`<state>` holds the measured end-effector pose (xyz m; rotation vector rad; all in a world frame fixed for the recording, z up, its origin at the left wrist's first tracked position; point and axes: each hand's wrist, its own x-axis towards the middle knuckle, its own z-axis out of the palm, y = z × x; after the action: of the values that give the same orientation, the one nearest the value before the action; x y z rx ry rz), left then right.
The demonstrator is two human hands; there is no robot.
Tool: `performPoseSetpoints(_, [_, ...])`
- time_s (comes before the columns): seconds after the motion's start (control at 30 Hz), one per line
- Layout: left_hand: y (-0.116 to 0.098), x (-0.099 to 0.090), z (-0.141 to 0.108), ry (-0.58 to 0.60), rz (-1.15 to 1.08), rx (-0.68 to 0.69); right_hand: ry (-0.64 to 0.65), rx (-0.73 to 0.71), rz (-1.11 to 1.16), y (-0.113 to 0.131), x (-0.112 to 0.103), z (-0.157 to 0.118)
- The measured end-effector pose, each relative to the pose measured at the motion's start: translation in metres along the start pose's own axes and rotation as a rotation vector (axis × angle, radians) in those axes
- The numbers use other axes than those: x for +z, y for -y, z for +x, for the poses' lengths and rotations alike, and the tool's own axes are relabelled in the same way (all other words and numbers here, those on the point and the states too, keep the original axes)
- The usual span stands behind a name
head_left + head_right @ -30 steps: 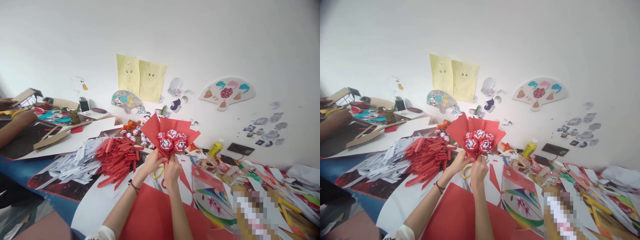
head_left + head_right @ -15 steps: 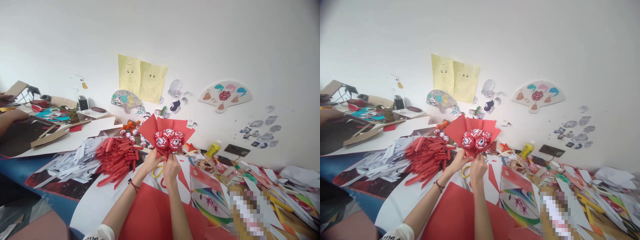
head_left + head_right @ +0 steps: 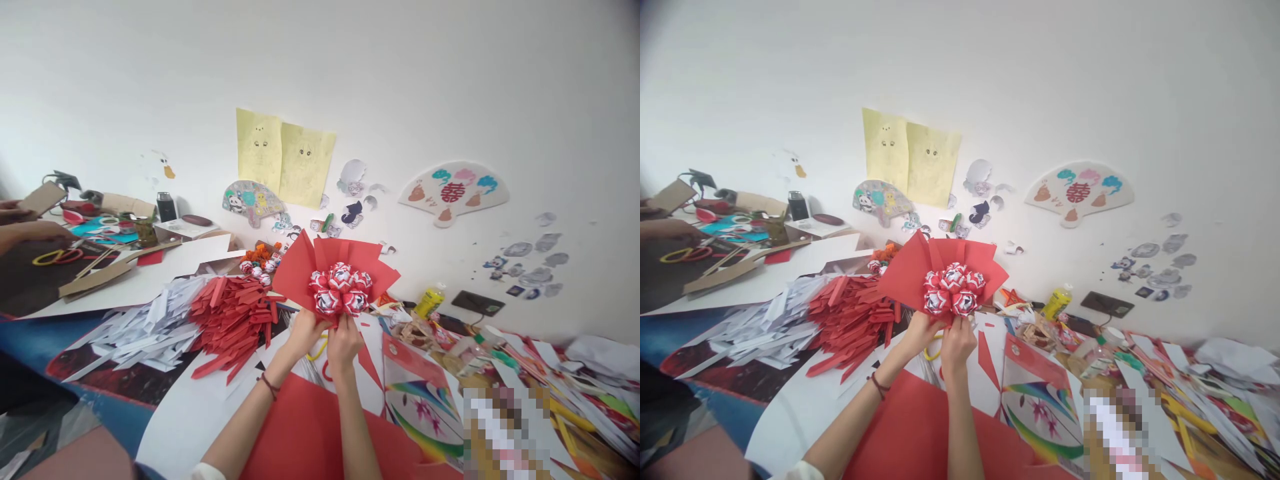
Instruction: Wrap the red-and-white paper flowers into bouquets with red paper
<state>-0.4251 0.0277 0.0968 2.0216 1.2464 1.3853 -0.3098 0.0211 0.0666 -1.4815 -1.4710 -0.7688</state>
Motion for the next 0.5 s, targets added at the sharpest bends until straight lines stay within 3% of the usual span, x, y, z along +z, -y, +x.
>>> performPoseSetpoints(0.5, [0.008, 0.0057, -0.0063, -0.027, 0.008, 0.074, -0.126, -0.04, -0.055, -0.0093, 0.0089, -0.0003])
